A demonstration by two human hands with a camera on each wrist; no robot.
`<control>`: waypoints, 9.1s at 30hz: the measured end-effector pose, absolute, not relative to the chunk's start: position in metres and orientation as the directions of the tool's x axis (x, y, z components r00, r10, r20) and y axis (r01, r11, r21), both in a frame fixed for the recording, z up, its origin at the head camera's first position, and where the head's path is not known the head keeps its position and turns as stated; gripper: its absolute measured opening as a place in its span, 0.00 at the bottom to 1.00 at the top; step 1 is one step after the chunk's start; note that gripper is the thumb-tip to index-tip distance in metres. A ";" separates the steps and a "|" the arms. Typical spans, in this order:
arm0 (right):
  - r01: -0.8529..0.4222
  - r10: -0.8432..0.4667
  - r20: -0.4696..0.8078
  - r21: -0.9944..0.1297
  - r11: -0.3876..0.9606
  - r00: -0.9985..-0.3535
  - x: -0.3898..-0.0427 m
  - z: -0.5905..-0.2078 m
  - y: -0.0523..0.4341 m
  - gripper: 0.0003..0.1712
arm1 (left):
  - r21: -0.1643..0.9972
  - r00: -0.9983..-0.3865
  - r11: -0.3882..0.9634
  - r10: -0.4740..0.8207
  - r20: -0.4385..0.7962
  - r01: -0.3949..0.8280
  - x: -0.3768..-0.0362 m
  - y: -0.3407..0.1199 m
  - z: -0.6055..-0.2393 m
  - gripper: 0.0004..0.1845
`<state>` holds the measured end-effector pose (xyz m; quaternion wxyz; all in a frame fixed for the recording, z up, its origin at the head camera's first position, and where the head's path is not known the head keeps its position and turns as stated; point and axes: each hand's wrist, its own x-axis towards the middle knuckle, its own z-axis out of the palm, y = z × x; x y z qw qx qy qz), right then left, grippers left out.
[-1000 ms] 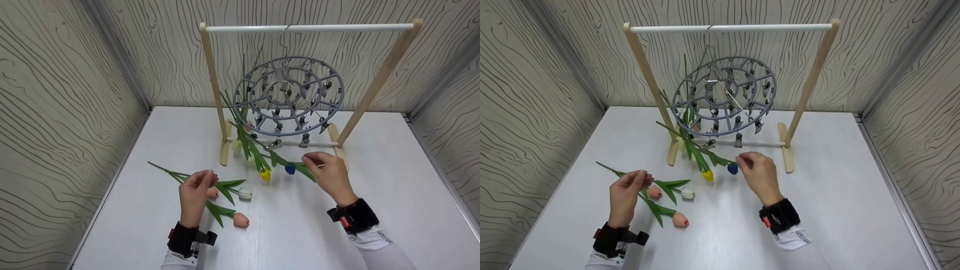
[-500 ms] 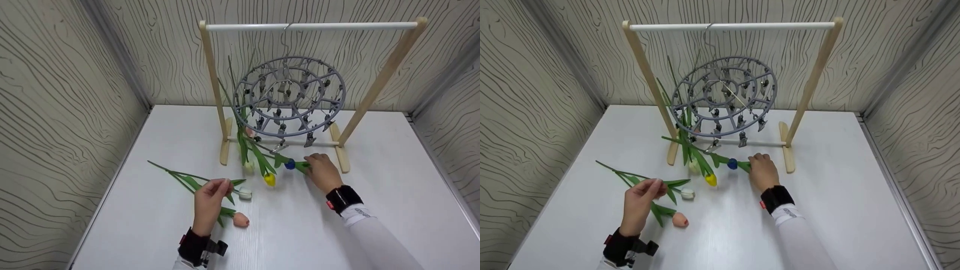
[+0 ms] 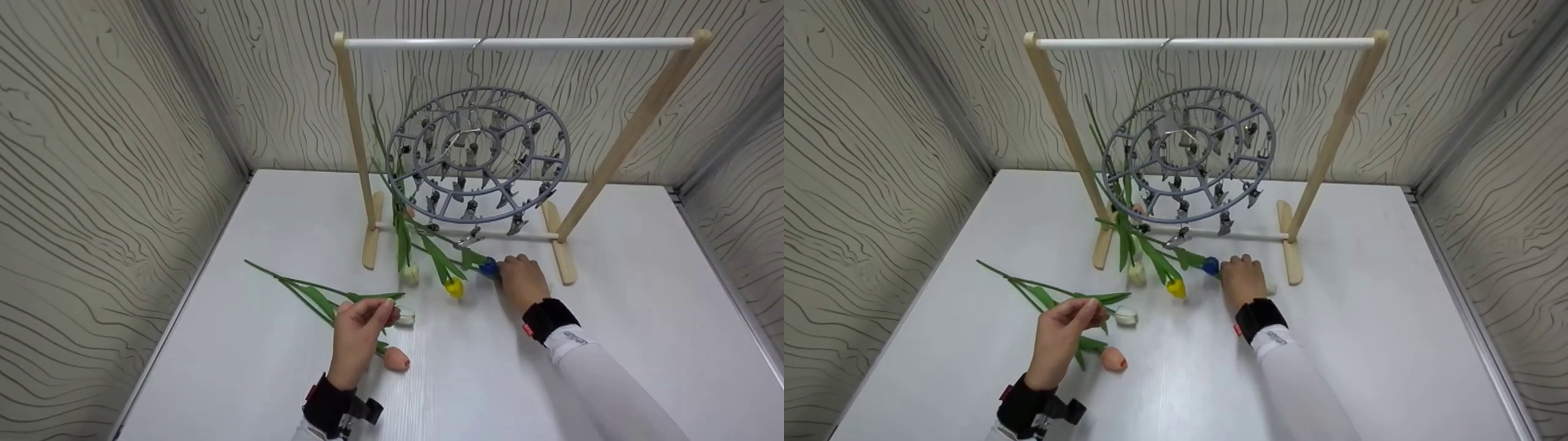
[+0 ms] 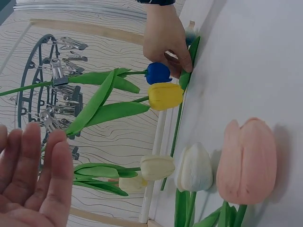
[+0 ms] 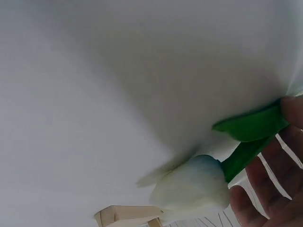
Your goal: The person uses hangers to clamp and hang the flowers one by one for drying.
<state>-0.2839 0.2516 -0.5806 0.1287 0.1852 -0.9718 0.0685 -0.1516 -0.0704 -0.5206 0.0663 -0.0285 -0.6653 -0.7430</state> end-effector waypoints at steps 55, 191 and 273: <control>-0.144 -0.530 -0.169 -0.855 0.499 -0.831 -0.135 -0.475 0.246 0.07 | 0.945 -0.890 -0.240 0.344 0.298 0.223 -0.142 -0.033 -0.495 0.10; -0.194 -0.205 0.103 -0.848 0.493 -0.973 -0.237 -0.407 0.230 0.21 | 0.932 -0.965 -0.249 -0.049 0.259 0.263 -0.190 -0.034 -0.477 0.13; 0.091 0.117 -0.036 -0.857 0.508 -0.992 -0.101 -0.508 0.265 0.13 | 0.385 -0.932 0.878 0.346 -0.103 0.284 -0.283 -0.223 -0.549 0.06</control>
